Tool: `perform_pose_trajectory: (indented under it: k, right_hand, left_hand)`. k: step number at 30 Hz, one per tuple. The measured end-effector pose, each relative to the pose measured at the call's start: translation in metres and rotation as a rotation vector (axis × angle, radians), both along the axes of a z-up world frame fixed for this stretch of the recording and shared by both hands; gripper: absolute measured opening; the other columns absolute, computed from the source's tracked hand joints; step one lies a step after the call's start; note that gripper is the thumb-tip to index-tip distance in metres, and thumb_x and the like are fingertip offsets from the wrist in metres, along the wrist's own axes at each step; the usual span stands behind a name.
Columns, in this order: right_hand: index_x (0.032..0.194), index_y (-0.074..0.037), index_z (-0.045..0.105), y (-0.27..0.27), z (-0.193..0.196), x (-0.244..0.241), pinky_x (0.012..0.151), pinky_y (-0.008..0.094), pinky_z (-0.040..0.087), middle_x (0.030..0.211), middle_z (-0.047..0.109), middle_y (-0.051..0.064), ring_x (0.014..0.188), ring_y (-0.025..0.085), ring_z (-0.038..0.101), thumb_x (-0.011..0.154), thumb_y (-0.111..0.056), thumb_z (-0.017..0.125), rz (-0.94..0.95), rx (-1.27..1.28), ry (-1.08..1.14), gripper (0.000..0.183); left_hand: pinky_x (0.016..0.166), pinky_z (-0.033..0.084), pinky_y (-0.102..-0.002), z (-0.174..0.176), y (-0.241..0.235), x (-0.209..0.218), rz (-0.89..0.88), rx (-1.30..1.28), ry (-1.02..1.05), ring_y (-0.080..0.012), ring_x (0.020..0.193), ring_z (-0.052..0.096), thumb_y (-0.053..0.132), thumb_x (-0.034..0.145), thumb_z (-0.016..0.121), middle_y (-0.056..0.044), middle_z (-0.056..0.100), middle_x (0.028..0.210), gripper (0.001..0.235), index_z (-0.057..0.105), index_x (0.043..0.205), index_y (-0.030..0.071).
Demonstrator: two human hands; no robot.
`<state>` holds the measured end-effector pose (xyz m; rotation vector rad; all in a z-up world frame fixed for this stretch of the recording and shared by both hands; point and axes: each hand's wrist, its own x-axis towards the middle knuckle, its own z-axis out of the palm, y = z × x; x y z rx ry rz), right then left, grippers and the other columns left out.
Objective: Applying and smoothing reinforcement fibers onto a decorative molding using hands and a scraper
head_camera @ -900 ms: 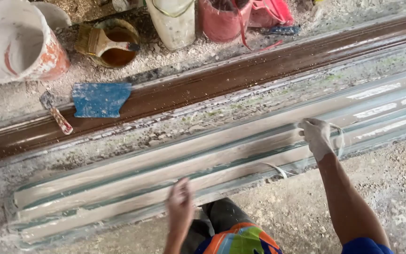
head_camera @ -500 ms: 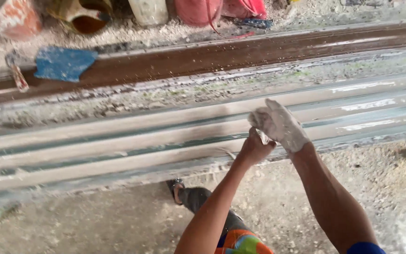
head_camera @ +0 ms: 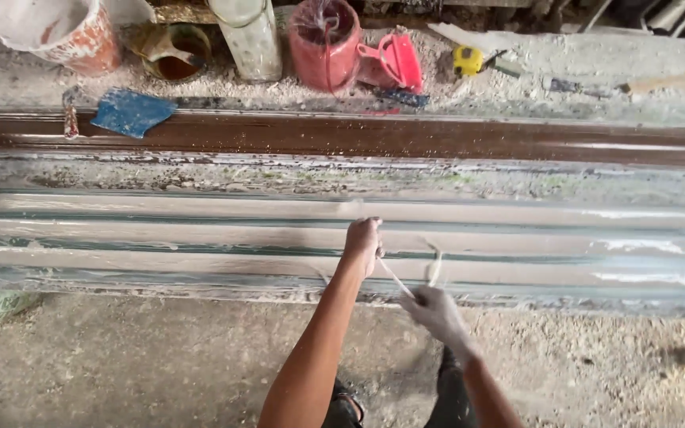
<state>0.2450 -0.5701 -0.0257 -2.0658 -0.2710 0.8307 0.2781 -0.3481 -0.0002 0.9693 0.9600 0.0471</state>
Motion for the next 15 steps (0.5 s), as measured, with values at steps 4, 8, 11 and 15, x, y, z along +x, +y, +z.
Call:
perform_pose_trajectory:
  k: [4, 8, 11, 15]
  right_hand:
    - [0.071, -0.012, 0.057, -0.124, 0.061, 0.076, 0.051, 0.021, 0.038, 0.063, 0.053, -0.002, 0.052, 0.009, 0.043, 0.102, -0.027, 0.065, 0.135, -0.415, 0.123, 0.035]
    - [0.092, -0.012, 0.071, -0.255, 0.07, 0.188, 0.06, 0.023, 0.058, 0.08, 0.071, 0.001, 0.064, 0.012, 0.065, 0.097, -0.036, 0.069, 0.246, -0.574, 0.229, 0.025]
    - [0.112, -0.011, 0.081, -0.349, 0.052, 0.263, 0.06, 0.025, 0.059, 0.08, 0.079, 0.003, 0.066, 0.013, 0.069, 0.088, -0.03, 0.076, 0.291, -0.425, 0.259, 0.031]
    - [0.133, -0.014, 0.075, -0.384, 0.095, 0.352, 0.066, 0.034, 0.061, 0.08, 0.085, 0.013, 0.071, 0.023, 0.076, 0.087, -0.014, 0.079, 0.264, -0.23, 0.291, 0.046]
  left_hand:
    - [0.041, 0.019, -0.028, -0.025, -0.021, 0.036, 0.367, -0.197, 0.089, -0.0117, 0.046, 0.027, 0.013, 0.092, 0.054, 0.003, 0.029, 0.062, 0.009, 0.062, 0.094, 0.016]
    - [0.046, 0.026, -0.031, -0.073, -0.042, 0.059, 0.618, -0.273, -0.03, -0.0125, 0.045, 0.028, 0.013, 0.096, 0.059, 0.003, 0.033, 0.055, 0.017, 0.048, 0.084, 0.018]
    - [0.056, 0.036, -0.033, -0.079, -0.064, 0.06, 0.684, -0.311, -0.144, -0.0141, 0.051, 0.033, 0.01, 0.099, 0.056, 0.002, 0.038, 0.061, 0.015, 0.05, 0.087, 0.017]
    - [0.098, 0.056, -0.047, 0.008, -0.101, 0.101, 0.629, -0.126, 0.058, -0.0227, 0.079, 0.063, 0.011, 0.106, 0.052, -0.01, 0.063, 0.089, 0.014, 0.058, 0.095, 0.005]
